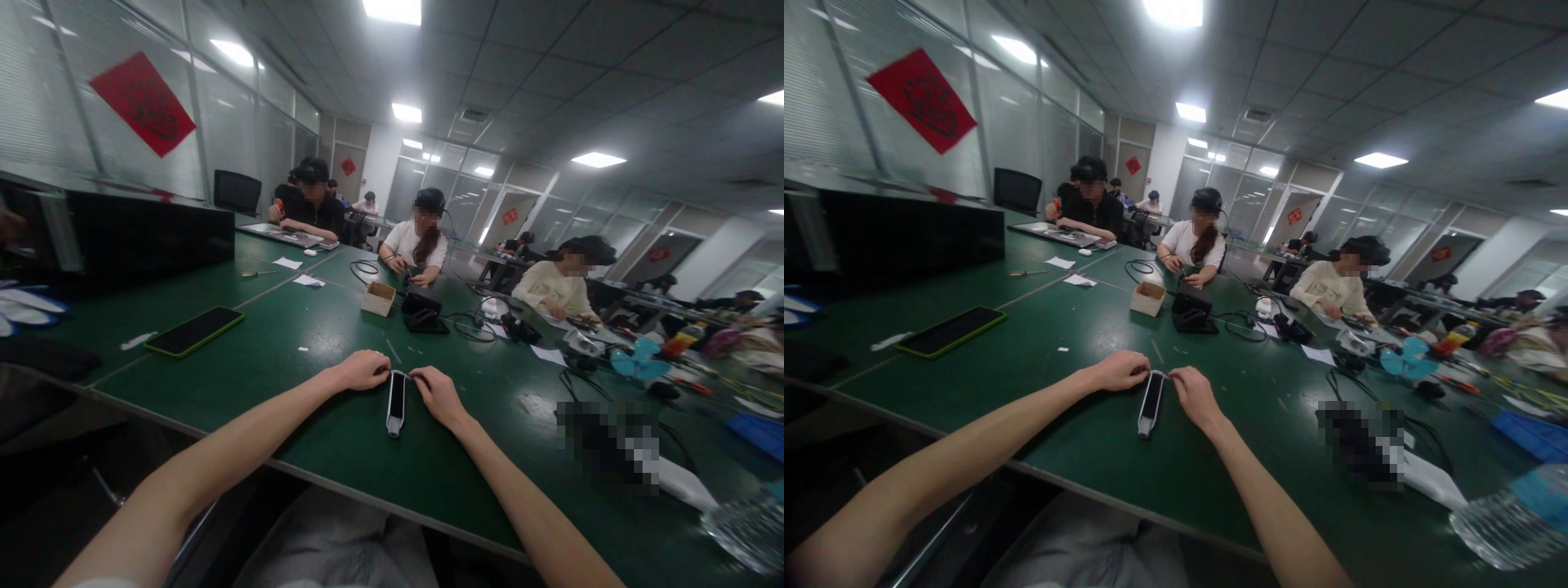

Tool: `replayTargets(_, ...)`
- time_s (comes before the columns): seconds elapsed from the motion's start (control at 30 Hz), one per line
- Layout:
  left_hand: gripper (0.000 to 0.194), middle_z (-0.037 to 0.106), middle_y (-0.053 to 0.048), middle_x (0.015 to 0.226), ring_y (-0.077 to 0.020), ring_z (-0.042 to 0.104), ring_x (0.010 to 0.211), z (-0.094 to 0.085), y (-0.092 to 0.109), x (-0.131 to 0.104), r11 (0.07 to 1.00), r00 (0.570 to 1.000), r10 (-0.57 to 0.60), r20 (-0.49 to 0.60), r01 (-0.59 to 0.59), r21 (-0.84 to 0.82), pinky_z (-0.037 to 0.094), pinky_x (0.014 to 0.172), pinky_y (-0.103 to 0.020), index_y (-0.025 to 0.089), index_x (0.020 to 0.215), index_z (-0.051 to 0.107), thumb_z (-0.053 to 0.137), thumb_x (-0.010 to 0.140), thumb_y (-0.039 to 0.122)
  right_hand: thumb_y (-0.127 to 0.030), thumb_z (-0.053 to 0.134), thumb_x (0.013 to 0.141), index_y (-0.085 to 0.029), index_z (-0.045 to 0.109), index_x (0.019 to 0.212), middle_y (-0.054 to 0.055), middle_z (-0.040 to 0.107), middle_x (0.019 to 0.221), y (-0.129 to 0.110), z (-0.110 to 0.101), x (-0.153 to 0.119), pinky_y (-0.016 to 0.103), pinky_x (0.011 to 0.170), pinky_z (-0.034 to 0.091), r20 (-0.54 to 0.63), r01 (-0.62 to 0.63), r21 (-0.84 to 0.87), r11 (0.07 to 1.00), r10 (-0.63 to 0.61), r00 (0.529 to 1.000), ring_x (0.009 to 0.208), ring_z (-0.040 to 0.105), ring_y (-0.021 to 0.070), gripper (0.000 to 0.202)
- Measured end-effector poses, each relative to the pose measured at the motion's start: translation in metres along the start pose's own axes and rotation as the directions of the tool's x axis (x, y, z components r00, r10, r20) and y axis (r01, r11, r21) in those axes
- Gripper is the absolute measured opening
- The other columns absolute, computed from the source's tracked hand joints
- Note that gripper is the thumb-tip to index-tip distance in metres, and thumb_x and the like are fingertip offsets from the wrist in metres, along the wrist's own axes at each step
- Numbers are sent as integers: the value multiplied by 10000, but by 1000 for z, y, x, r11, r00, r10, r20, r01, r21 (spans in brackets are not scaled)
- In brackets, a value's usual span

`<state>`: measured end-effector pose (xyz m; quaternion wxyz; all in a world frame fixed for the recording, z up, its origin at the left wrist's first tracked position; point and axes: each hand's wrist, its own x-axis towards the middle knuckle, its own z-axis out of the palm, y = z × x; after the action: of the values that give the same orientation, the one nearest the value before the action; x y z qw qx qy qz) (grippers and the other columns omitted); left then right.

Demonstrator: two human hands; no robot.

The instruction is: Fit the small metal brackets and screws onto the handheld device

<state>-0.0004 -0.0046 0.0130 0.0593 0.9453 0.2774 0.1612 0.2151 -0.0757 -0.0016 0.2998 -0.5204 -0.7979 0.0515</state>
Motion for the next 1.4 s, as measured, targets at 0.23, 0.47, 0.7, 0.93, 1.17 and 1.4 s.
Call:
replayTargets(0.23, 198, 669, -53, 877, -170, 604, 772, 2, -2, 0, 1000, 1000, 6, -3, -6, 3, 437, 681, -249, 175, 919, 643, 472, 871, 262, -181, 446, 900, -176, 653, 969, 75, 667, 968, 3, 2, 0, 353, 846, 493, -1, -11, -3, 1000, 11, 1000, 906, 607, 183, 218)
replayTargets(0.47, 192, 670, -55, 864, -177, 609, 768, 2, -1, 0, 1000, 1000, 2, -2, -2, 16, 434, 670, -252, 174, 907, 643, 474, 869, 255, -218, 532, 835, -177, 662, 1000, 75, 673, 966, -1, -1, 0, 341, 774, 524, 31, -48, 11, 999, 47, 998, 837, 623, 184, 214)
replayTargets(0.7, 189, 670, -55, 869, -183, 609, 776, 3, -3, 0, 1000, 1000, 8, -10, -8, 9, 436, 677, -259, 179, 906, 640, 474, 867, 261, -218, 520, 846, -197, 665, 983, 56, 677, 932, -2, -1, 0, 338, 747, 525, 31, -57, 22, 998, 56, 998, 801, 615, 174, 200)
replayTargets(0.93, 195, 669, -55, 866, -181, 606, 769, 3, -2, 0, 1000, 1000, 7, 0, -7, 8, 425, 663, -256, 178, 908, 640, 472, 872, 270, -237, 531, 846, -194, 648, 928, 39, 658, 859, -3, -2, 0, 330, 702, 524, 31, -77, 21, 997, 76, 997, 759, 607, 171, 150)
replayTargets(1.17, 194, 670, -55, 875, -178, 605, 774, 5, -5, 0, 1000, 1000, 20, -12, -20, 12, 422, 662, -253, 175, 914, 637, 470, 875, 267, -241, 531, 848, -187, 655, 960, 60, 663, 904, -5, -3, -1, 341, 725, 517, 39, -67, 15, 998, 67, 997, 791, 604, 185, 175)
replayTargets(1.4, 189, 668, -52, 865, -174, 606, 774, 4, -3, 0, 999, 1000, 18, -6, -18, 27, 431, 677, -250, 172, 912, 640, 473, 867, 251, -221, 540, 837, -179, 657, 953, 54, 663, 879, -2, -1, -1, 323, 727, 510, 7, -87, 17, 996, 87, 996, 768, 605, 170, 171)
